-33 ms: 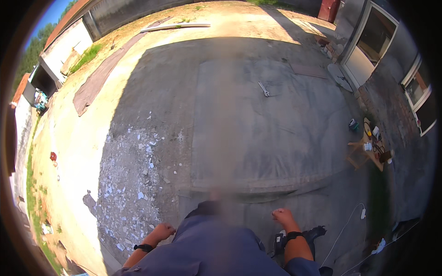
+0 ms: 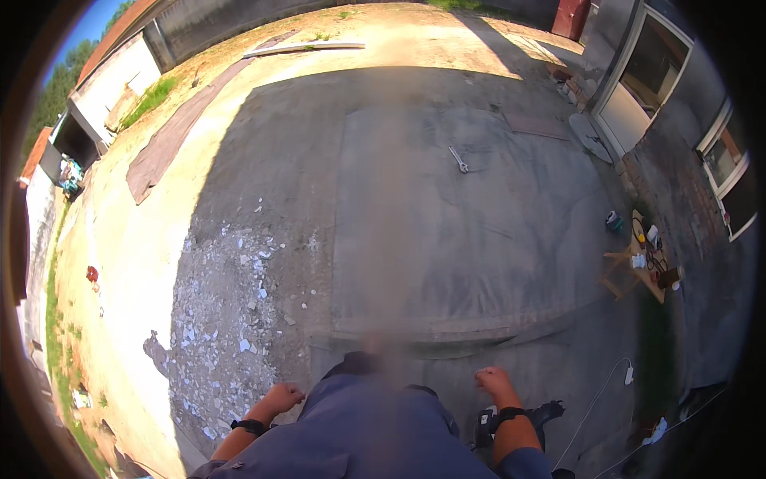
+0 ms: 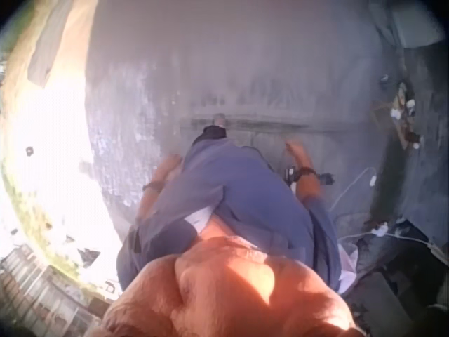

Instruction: The person uses a tool to stir soil in a potted plant and handles the plant. Then, the person walks to a metal gate and uses a key to unlock a padlock.

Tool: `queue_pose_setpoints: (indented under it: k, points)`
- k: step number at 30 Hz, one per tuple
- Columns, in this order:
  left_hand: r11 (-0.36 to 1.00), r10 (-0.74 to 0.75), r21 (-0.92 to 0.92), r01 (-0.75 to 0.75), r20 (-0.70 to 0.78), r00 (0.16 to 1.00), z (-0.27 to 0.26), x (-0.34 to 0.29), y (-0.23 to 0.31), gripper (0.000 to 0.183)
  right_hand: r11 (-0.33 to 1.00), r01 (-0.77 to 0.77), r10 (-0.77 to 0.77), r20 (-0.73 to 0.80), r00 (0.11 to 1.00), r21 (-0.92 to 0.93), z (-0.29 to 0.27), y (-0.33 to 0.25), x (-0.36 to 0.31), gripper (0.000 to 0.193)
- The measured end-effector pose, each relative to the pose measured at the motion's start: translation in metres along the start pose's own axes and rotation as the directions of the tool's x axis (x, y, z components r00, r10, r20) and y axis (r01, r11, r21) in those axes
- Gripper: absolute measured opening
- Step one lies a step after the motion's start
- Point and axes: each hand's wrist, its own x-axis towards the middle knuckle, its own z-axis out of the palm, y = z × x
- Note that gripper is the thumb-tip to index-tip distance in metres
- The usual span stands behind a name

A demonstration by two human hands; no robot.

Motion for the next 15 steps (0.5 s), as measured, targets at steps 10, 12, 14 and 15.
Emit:
queue_pose_setpoints:
  k: [10, 12, 14, 15]
  points:
    - [0.968, 0.203, 0.182, -0.174, -0.157, 0.966, -0.265, 0.233, 0.203, 0.026, 0.986, -0.023, 0.043, -0.115, 0.992, 0.166, -0.023, -0.194, 0.110, 0.014]
    - [0.970, 0.211, 0.161, -0.185, -0.167, 0.963, -0.287, 0.284, 0.223, 0.023, 0.982, -0.033, 0.052, -0.099, 0.994, 0.188, -0.027, -0.242, 0.153, 0.014]
    - [0.981, 0.169, 0.121, -0.154, -0.121, 0.978, -0.300, 0.324, 0.230, 0.022, 0.978, 0.014, 0.000, -0.067, 0.998, 0.207, -0.028, -0.307, 0.194, 0.016]
    - [0.987, 0.139, 0.094, -0.128, -0.120, 0.983, -0.306, 0.342, 0.237, 0.022, 0.974, 0.030, -0.012, -0.080, 0.997, 0.224, -0.035, -0.341, 0.223, 0.016]
